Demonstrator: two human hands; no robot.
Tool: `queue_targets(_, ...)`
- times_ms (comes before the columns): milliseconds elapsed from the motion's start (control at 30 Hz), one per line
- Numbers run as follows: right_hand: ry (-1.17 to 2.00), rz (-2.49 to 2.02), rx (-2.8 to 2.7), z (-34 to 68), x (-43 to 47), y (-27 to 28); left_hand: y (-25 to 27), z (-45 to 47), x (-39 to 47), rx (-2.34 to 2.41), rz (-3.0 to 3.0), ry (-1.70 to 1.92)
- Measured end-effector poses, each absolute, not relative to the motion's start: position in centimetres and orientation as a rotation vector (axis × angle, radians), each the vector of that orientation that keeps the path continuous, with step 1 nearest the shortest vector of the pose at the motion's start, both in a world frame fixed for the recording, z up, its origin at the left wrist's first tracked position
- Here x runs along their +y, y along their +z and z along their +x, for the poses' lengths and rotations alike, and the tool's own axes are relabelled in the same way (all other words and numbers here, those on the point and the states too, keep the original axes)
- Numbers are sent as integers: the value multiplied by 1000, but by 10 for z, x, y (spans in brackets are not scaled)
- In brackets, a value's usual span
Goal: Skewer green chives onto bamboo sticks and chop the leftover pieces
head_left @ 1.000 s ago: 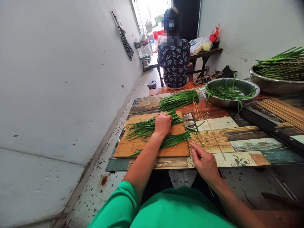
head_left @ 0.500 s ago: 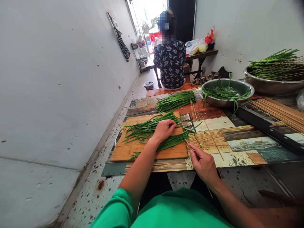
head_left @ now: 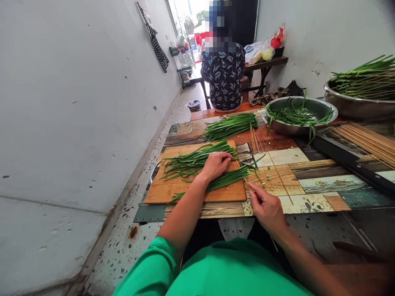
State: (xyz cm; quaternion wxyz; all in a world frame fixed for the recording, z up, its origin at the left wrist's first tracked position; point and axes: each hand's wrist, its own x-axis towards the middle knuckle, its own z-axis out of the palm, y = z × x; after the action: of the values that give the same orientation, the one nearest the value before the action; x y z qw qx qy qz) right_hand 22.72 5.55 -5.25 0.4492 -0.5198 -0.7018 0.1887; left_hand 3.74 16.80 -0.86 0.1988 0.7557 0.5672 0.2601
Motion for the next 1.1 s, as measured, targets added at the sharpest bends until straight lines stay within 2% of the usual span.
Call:
queue_targets(500,534,-1321,-1733,229,55,-51,-9,35,168,1465,2197,738)
queue_targets(733,544,-1346,-1709,229,54,-52,7,33,158,1157,2375,504)
queue_targets(900,550,-1338,-1724,229,55,-52,12,28,165,1567,2450,509)
queue_targets(1100,531,-1339,-1733,229,55,-53,3,37,173,1694,2541,352)
